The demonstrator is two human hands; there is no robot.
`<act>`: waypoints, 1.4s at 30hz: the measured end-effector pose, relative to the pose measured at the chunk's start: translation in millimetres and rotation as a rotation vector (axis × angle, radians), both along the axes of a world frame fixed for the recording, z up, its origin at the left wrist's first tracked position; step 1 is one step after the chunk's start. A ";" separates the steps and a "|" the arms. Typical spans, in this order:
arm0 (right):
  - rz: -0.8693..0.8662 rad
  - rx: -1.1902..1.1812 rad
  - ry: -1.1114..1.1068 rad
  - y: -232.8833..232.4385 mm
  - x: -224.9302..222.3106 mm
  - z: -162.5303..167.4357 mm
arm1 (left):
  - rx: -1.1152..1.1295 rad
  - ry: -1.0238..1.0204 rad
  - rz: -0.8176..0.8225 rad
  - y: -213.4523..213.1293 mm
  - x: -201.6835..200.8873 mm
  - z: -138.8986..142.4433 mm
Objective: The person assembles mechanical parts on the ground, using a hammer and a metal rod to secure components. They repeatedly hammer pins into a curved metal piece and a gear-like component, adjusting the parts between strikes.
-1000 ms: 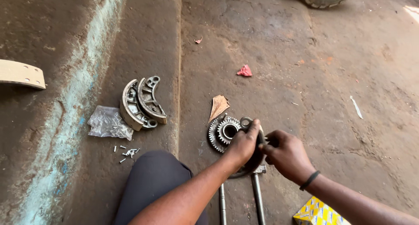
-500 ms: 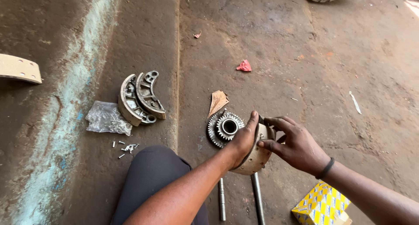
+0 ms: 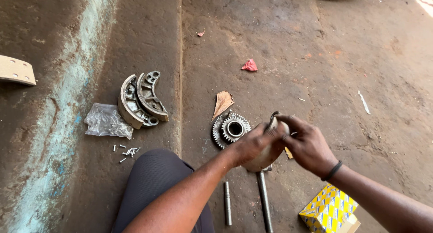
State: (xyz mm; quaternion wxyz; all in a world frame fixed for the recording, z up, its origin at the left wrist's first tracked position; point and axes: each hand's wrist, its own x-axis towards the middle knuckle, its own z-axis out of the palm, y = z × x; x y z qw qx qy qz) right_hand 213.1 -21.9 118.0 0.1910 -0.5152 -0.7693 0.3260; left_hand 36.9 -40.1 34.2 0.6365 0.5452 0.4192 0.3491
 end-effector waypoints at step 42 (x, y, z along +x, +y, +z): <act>0.911 0.229 0.196 -92.2 5.5 71.5 | -0.041 0.123 0.240 6.1 -7.5 7.3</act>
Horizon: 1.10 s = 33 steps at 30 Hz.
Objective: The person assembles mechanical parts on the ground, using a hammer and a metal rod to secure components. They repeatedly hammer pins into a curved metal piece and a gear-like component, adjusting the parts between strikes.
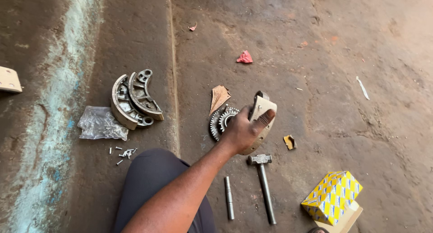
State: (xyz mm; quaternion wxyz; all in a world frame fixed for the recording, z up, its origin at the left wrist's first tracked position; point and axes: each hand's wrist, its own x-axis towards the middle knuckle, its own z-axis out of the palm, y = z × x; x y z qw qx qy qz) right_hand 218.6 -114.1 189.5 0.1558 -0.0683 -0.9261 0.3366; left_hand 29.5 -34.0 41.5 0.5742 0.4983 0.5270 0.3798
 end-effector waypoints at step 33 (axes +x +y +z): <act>-1.187 -0.592 -0.862 -32.4 -34.7 -334.1 | 0.094 -0.248 0.236 7.2 -14.1 -1.6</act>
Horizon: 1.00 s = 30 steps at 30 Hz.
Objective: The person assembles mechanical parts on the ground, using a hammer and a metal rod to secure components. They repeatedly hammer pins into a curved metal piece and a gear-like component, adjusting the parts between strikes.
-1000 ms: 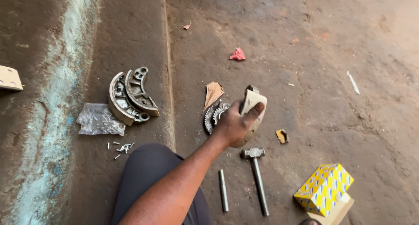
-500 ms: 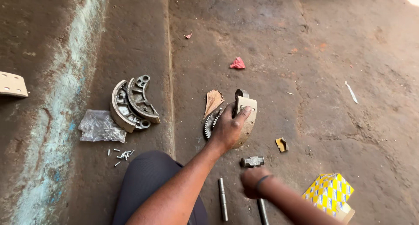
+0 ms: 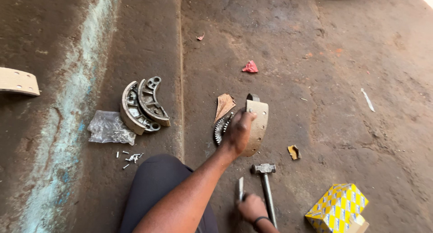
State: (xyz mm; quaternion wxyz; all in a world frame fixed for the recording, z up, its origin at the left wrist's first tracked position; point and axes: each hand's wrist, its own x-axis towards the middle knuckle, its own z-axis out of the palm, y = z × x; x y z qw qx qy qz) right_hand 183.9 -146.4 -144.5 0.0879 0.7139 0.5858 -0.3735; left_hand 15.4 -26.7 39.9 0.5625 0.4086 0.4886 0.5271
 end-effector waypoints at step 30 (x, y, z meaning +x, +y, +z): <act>0.123 1.466 0.818 75.9 -49.9 230.5 | -0.420 -0.678 -0.056 -2.5 10.4 3.7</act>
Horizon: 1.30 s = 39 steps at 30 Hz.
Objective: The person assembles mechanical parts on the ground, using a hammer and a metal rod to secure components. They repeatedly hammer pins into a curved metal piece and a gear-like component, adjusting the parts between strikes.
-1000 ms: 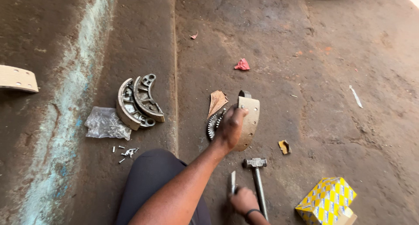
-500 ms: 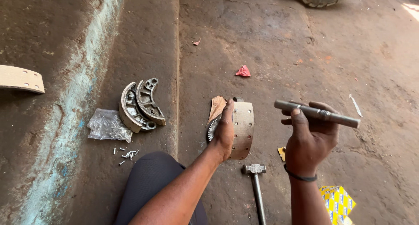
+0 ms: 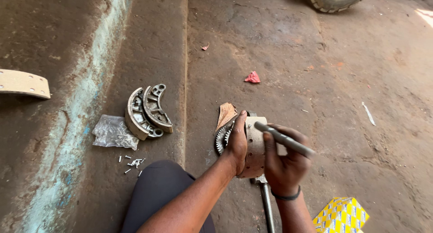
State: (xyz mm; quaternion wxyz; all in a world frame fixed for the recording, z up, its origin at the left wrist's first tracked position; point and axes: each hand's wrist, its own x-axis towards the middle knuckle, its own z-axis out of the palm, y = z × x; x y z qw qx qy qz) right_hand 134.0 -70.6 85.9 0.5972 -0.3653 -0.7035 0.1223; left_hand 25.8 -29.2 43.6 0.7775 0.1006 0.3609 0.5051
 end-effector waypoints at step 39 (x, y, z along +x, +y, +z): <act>0.050 -0.277 0.270 3.3 8.1 14.4 | 0.006 0.002 0.029 -0.7 2.7 6.7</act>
